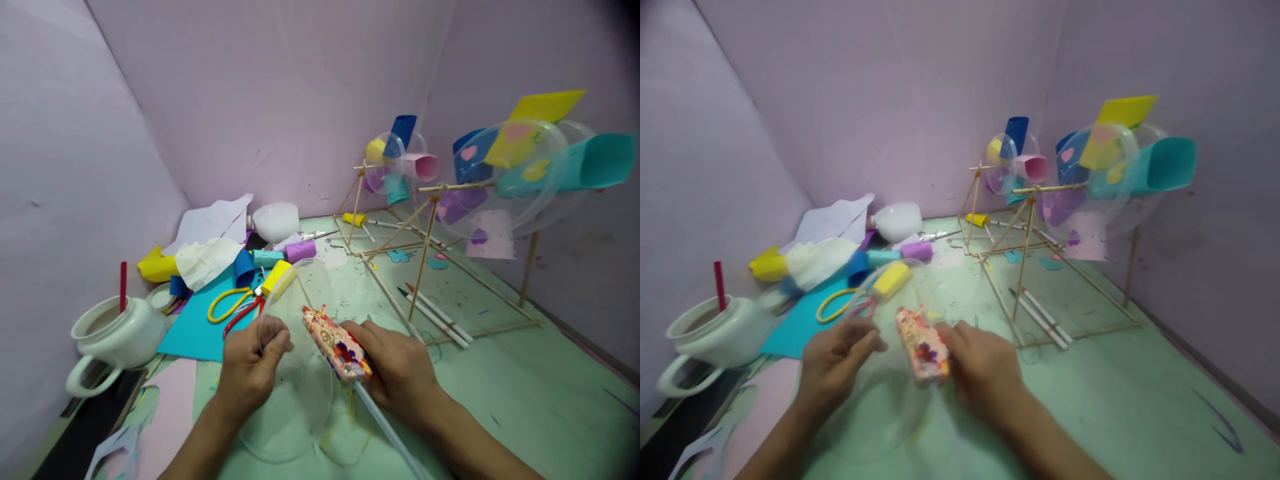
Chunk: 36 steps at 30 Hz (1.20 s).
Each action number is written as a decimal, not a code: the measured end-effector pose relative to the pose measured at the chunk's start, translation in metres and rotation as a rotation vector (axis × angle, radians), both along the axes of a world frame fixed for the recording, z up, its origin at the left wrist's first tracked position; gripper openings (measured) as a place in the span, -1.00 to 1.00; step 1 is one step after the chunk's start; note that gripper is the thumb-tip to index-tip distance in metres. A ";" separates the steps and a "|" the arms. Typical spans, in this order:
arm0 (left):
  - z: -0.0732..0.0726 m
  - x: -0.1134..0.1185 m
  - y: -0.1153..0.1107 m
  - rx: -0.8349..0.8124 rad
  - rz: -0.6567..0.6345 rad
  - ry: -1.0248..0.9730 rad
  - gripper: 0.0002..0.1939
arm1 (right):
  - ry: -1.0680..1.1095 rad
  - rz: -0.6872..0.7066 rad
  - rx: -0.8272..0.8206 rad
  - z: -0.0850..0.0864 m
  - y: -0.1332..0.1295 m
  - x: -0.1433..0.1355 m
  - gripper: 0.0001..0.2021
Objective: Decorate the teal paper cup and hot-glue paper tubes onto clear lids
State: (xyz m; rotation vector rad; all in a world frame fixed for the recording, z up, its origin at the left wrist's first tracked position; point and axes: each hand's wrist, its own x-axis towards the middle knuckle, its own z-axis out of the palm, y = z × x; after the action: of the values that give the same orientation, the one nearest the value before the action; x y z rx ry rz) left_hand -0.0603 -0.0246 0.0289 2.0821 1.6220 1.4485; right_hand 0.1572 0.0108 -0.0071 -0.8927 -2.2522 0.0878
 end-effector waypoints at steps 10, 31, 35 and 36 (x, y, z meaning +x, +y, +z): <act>-0.012 -0.001 0.006 0.468 -0.021 0.358 -0.84 | 0.831 0.345 -1.435 0.009 -0.012 -0.011 -0.63; -0.015 -0.009 0.006 0.283 0.012 0.183 -0.88 | 0.726 0.303 -1.341 0.013 -0.012 -0.011 -0.61; -0.013 -0.007 0.012 -0.001 0.271 -0.275 -0.91 | 0.831 0.150 -1.215 0.014 -0.010 -0.007 -0.60; -0.011 -0.007 0.014 -0.105 0.292 -0.422 -0.86 | 0.827 0.084 -1.116 0.013 -0.009 -0.005 -0.60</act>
State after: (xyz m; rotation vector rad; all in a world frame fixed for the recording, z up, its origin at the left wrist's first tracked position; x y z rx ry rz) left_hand -0.0670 -0.0106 0.0181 1.4005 1.8184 1.7012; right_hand 0.1520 0.0022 0.0060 -0.9982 -1.3267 1.5481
